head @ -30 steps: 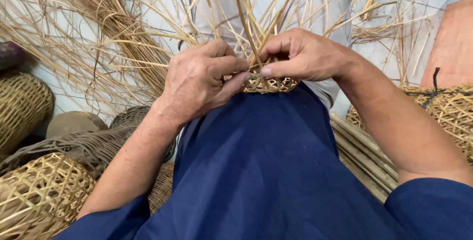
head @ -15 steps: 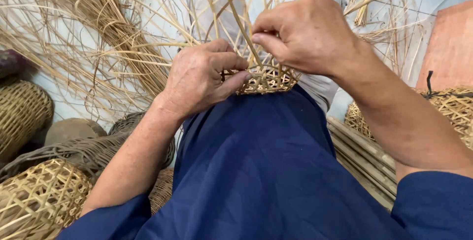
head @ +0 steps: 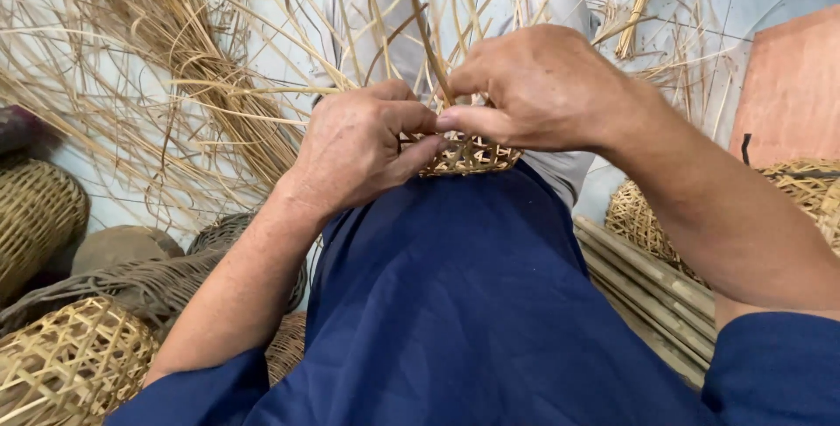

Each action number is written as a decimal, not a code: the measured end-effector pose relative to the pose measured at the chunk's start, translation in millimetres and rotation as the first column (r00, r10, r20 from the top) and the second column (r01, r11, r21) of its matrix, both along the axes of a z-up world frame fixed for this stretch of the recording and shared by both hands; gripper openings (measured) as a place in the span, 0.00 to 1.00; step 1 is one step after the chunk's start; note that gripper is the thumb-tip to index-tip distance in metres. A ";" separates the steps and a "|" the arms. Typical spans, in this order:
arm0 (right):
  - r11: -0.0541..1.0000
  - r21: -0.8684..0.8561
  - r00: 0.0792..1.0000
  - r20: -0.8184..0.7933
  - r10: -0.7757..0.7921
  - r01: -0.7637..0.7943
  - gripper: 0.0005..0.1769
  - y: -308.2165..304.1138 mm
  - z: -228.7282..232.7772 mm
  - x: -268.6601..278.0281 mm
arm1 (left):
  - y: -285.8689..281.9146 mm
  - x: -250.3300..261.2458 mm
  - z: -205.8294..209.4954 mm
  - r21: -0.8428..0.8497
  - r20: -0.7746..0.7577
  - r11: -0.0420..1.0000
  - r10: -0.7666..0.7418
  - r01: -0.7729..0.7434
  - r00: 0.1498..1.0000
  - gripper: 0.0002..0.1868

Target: Weaving a small basket by interlacing thin strips of natural material while sitting on the floor.

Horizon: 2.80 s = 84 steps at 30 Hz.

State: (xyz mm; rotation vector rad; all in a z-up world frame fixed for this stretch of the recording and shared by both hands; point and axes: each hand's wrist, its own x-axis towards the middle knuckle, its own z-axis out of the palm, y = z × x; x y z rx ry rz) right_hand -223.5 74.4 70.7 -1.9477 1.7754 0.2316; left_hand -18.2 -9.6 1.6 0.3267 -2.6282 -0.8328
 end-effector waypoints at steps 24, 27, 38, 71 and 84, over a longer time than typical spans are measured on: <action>0.722 0.322 -0.014 0.917 -0.398 0.613 0.18 1.8 -32.6 -21.7 | -8.0 7.3 -3.6 0.112 -0.032 0.994 -0.011 0.015 0.999 0.10; 0.526 -0.165 0.240 0.968 -0.076 0.835 0.07 23.0 -27.5 -20.5 | -10.7 7.5 -6.6 0.116 -0.031 0.993 -0.007 0.011 0.999 0.12; 0.524 -0.631 0.815 -0.368 0.448 -0.572 0.15 13.9 -9.6 -13.0 | -12.3 7.8 -4.3 0.141 -0.054 0.989 -0.047 0.054 0.997 0.09; 0.680 -0.732 0.966 0.150 0.212 -0.036 0.13 62.9 -40.2 -29.4 | -25.9 13.1 -18.1 0.276 -0.140 0.950 -0.108 0.143 0.984 0.11; 0.811 -0.578 0.937 0.325 0.131 0.087 0.24 60.3 -54.3 -7.3 | -23.3 14.9 -19.3 0.276 -0.117 0.953 -0.095 0.124 0.989 0.12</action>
